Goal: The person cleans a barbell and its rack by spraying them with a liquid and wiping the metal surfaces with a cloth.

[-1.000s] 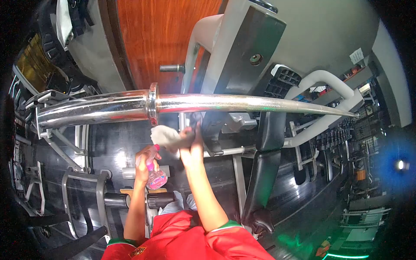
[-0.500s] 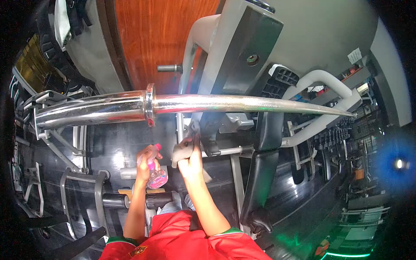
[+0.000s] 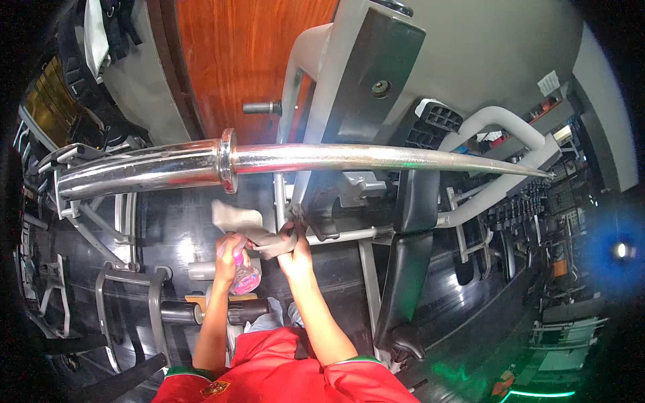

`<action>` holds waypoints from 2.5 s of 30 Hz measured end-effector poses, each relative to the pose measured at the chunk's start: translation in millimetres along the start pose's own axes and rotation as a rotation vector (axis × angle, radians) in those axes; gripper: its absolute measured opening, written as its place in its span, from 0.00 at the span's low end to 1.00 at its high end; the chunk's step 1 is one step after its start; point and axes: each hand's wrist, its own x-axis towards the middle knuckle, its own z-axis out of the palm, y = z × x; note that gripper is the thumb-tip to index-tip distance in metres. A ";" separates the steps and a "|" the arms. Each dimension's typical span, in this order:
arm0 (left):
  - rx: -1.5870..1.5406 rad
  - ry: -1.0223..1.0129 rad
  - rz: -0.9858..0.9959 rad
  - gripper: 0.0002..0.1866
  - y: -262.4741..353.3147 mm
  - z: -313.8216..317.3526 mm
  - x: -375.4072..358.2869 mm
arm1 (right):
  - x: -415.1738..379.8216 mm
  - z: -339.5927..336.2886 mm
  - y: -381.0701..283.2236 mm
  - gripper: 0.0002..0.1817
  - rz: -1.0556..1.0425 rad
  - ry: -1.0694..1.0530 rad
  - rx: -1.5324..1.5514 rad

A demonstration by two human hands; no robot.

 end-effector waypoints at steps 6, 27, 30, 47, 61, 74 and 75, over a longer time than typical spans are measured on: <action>-0.038 -0.029 -0.032 0.23 6.2 -4.9 -9.3 | -0.8 56.3 -10.3 0.10 0.249 -0.191 0.079; 0.013 0.025 0.025 0.26 20.4 -30.9 -16.7 | 101.8 4.4 12.6 0.13 -0.086 0.061 0.054; 0.025 0.031 0.024 0.26 21.3 -31.9 -20.5 | 96.2 26.5 14.5 0.12 -0.226 -0.171 -0.291; 0.083 0.021 -0.019 0.24 16.9 -30.1 -26.8 | 40.6 -12.8 5.7 0.17 -0.037 0.131 0.015; 0.085 -0.047 0.002 0.24 -2.2 -18.2 -16.4 | 11.6 -57.6 -18.5 0.11 0.103 0.114 -0.134; 0.017 -0.085 -0.003 0.19 0.3 12.6 -25.4 | 3.2 -62.1 -10.1 0.10 -0.086 0.374 -0.186; 0.013 -0.083 0.009 0.18 0.0 11.1 -26.8 | -0.2 -69.9 -20.1 0.10 -0.157 0.395 -0.348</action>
